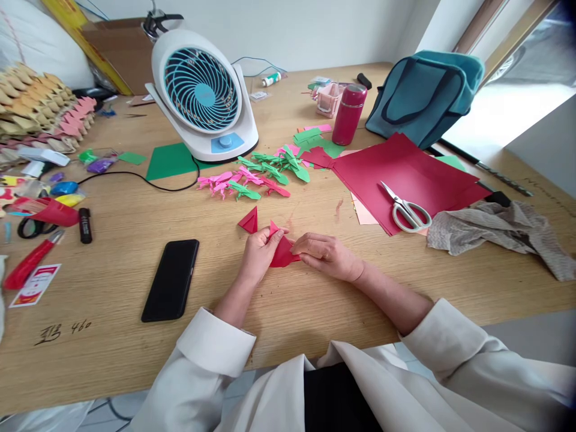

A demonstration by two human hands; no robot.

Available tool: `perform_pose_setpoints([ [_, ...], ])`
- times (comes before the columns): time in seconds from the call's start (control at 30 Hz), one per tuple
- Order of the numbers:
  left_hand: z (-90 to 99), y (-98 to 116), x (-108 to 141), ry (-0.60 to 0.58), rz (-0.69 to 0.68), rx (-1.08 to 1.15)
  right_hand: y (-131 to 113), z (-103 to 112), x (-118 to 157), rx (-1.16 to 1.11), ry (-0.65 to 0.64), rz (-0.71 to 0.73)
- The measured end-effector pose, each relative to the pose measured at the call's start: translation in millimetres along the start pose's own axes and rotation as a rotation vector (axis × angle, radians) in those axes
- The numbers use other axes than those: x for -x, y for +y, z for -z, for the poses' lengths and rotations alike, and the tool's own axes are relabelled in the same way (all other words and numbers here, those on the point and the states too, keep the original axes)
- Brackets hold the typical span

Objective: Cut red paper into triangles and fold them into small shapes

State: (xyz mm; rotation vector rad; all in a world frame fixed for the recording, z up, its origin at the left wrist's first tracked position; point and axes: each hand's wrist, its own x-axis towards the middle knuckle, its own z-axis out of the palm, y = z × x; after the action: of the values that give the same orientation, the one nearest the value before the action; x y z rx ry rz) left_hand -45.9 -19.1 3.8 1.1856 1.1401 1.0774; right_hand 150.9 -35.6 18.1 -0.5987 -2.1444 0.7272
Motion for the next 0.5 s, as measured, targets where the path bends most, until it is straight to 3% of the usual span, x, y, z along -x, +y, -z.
perform_pose_setpoints([
  [0.3, -0.5, -2.4, -0.9, 0.029, 0.021, 0.061, 2.0, -5.0, 0.4, -0.070, -0.012, -0.060],
  [0.5, -0.4, 4.3, 2.2, 0.010, -0.041, -0.039, 2.1, -7.1, 0.1, -0.125, 0.072, -0.147],
])
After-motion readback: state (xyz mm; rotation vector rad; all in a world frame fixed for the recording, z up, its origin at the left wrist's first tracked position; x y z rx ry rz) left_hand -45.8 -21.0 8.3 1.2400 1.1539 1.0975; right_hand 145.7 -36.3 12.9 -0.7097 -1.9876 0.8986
